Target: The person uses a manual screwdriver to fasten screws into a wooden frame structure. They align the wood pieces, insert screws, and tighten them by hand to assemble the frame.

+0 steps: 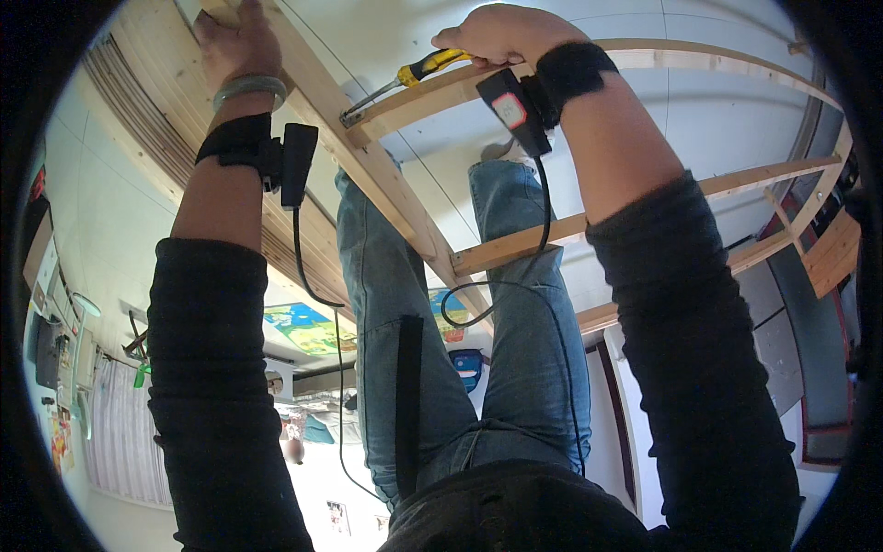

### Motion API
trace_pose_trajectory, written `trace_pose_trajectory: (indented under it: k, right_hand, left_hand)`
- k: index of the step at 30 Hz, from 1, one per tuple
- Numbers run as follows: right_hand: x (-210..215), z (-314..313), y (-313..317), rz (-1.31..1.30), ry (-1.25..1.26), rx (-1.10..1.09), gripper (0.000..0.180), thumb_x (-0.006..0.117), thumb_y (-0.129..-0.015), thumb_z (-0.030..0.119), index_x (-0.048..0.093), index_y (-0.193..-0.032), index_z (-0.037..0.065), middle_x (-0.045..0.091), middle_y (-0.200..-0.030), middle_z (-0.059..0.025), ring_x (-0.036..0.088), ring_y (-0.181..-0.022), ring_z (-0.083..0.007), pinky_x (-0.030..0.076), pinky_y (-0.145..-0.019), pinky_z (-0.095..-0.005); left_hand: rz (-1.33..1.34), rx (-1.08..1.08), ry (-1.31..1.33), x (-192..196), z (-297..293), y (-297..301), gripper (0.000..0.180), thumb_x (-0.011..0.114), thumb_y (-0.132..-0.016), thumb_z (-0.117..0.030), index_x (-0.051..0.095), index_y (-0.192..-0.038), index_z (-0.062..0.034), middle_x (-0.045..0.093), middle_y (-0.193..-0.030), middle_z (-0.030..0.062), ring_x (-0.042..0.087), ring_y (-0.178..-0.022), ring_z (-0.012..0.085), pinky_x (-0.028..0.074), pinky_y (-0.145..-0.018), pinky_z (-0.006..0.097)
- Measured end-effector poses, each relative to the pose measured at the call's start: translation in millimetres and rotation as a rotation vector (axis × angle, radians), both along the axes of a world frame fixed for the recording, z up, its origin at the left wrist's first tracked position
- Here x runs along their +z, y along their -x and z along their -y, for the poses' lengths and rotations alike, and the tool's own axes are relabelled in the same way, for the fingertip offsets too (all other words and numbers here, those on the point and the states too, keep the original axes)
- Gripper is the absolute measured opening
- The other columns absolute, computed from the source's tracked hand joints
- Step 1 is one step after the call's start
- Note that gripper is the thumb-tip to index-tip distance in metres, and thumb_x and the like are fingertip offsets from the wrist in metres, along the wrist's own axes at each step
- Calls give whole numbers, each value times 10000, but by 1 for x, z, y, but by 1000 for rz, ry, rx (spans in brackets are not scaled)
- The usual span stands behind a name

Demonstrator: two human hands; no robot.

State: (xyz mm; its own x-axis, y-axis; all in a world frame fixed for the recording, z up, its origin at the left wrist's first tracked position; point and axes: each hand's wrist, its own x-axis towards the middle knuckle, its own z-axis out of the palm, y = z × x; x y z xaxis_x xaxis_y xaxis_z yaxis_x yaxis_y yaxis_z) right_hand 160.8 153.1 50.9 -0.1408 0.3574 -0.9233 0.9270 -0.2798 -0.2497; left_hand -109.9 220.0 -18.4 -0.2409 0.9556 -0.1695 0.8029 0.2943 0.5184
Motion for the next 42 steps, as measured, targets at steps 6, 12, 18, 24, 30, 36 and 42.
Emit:
trace_pose_trajectory:
  k: [6,12,18,24,30,36,42]
  right_hand:
    - [-15,-24,4,83,202,155,548,397,-922,515,617,-732,51,583,-655,-100,526,-600,-224,405,-641,-419]
    - [-21,-27,4,42,188,246,555,396,-923,538,641,-746,72,583,-641,-94,517,-586,-239,394,-608,-415]
    - [-22,6,-6,-260,-36,188,429,549,-889,465,631,-1035,70,631,-817,-127,579,-741,-220,443,-693,-373]
    - [-22,24,-6,-307,-174,-9,394,564,-895,435,599,-1046,72,627,-859,-132,591,-782,-244,454,-754,-342]
    - [-33,8,-8,-362,-182,128,514,377,-953,466,621,-1000,16,631,-995,-206,583,-898,-368,426,-799,-470]
    - [-30,14,-10,-629,-555,129,224,606,-869,241,509,-848,40,549,-807,-121,540,-790,-326,435,-713,-427]
    - [-19,24,-12,-542,-917,459,198,620,-824,224,515,-902,76,527,-841,-95,541,-824,-267,439,-736,-382]
  left_hand:
    - [-1,-24,-4,4,1,-1,698,604,-787,-497,439,-1214,31,576,-1147,269,554,-1062,432,431,-913,464]
    - [36,83,89,9,2,-6,636,628,-782,-467,468,-1168,12,579,-1139,271,564,-1049,430,441,-891,482]
    - [5,25,37,3,2,-2,641,620,-794,-477,462,-1176,14,573,-1144,278,555,-1059,442,444,-888,491]
    - [-83,-12,-61,-5,1,2,652,620,-810,-451,444,-1230,16,574,-1149,266,561,-1059,421,453,-898,467]
    - [42,0,18,3,4,1,621,614,-814,-417,442,-1231,11,578,-1165,235,563,-1068,401,450,-899,453]
    - [0,21,73,13,4,-4,598,611,-803,-383,441,-1231,-1,580,-1162,225,571,-1061,383,439,-899,452]
    - [-192,-211,-319,31,13,-24,491,588,-857,-365,492,-1202,-30,590,-1140,181,588,-1005,326,460,-861,428]
